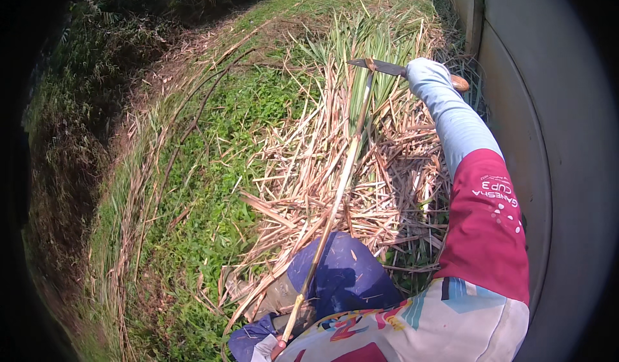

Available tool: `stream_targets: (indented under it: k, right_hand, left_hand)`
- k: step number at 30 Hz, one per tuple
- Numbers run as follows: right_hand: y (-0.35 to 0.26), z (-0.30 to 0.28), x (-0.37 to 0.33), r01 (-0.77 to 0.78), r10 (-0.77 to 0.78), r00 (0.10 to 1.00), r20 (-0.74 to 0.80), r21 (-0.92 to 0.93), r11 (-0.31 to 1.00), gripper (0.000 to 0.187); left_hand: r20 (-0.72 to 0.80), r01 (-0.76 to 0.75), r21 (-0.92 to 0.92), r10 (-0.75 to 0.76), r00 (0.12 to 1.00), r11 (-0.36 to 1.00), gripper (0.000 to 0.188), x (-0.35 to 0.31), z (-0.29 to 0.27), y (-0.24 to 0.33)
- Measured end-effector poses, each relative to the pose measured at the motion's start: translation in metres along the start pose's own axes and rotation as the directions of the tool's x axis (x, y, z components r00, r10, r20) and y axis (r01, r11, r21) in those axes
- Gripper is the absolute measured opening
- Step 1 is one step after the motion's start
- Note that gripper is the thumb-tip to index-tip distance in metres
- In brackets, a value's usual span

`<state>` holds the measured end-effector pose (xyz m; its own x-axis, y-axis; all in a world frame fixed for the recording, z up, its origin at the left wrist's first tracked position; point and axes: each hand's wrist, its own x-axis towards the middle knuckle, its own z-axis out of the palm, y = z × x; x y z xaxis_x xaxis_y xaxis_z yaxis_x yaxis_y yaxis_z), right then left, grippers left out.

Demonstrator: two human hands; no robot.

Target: The person sits on the ground and uses a large knife to strip the outer layers from long bamboo stalks. They hold the stalks with one hand and repeatedly strike them with the knife to remove the fibrous sheath, then place the processed stalks into a pile.

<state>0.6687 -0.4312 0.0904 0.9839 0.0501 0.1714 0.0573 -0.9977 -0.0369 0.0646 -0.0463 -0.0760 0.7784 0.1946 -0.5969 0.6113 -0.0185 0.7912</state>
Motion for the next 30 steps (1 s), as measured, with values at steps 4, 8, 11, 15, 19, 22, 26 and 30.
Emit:
stream_targets:
  k: [4, 8, 11, 15, 19, 22, 26, 30]
  right_hand:
    - [0.063, 0.045, 0.066, -0.345, 0.335, 0.939, 0.083, 0.181, 0.921, 0.029]
    - [0.145, 0.163, 0.083, -0.236, 0.275, 0.961, -0.026, 0.440, 0.866, 0.027]
    - [0.079, 0.225, 0.018, -0.166, 0.122, 0.986, 0.113, 0.695, 0.700, 0.037]
    - [0.014, 0.218, -0.130, -0.152, 0.069, 0.988, 0.139, 0.776, 0.612, 0.050]
    - [-0.003, 0.227, -0.223, -0.343, 0.219, 0.923, 0.315, 0.423, 0.839, 0.038]
    - [-0.035, 0.208, -0.266, -0.416, 0.195, 0.840, 0.506, 0.371, 0.830, 0.039]
    - [-0.050, 0.203, -0.288, -0.293, 0.093, 0.835, 0.542, 0.297, 0.909, 0.037]
    - [-0.097, 0.178, -0.256, -0.104, -0.155, 0.956, 0.249, 0.782, 0.615, 0.059]
  left_hand:
    - [-0.010, -0.065, 0.089, 0.066, 0.998, 0.994, 0.051, 0.014, -0.004, -0.008]
    - [0.038, -0.146, 0.115, 0.142, 0.989, 0.983, 0.051, 0.024, -0.020, -0.028]
    - [-0.018, -0.118, 0.084, 0.120, 0.993, 0.989, 0.052, 0.004, -0.021, -0.052]
    - [0.048, -0.156, -0.066, 0.160, 0.986, 0.986, 0.052, -0.001, -0.030, -0.094]
    - [0.109, 0.123, -0.164, -0.106, 0.988, 0.979, 0.056, -0.025, -0.028, 0.020]
    - [0.277, 0.211, -0.441, -0.091, 0.956, 0.872, 0.052, -0.026, -0.045, 0.008]
    - [0.384, 0.220, -0.537, 0.004, 0.923, 0.815, 0.050, -0.024, -0.060, 0.002]
    - [0.333, 0.186, -0.473, -0.021, 0.943, 0.861, 0.049, -0.024, -0.056, 0.001]
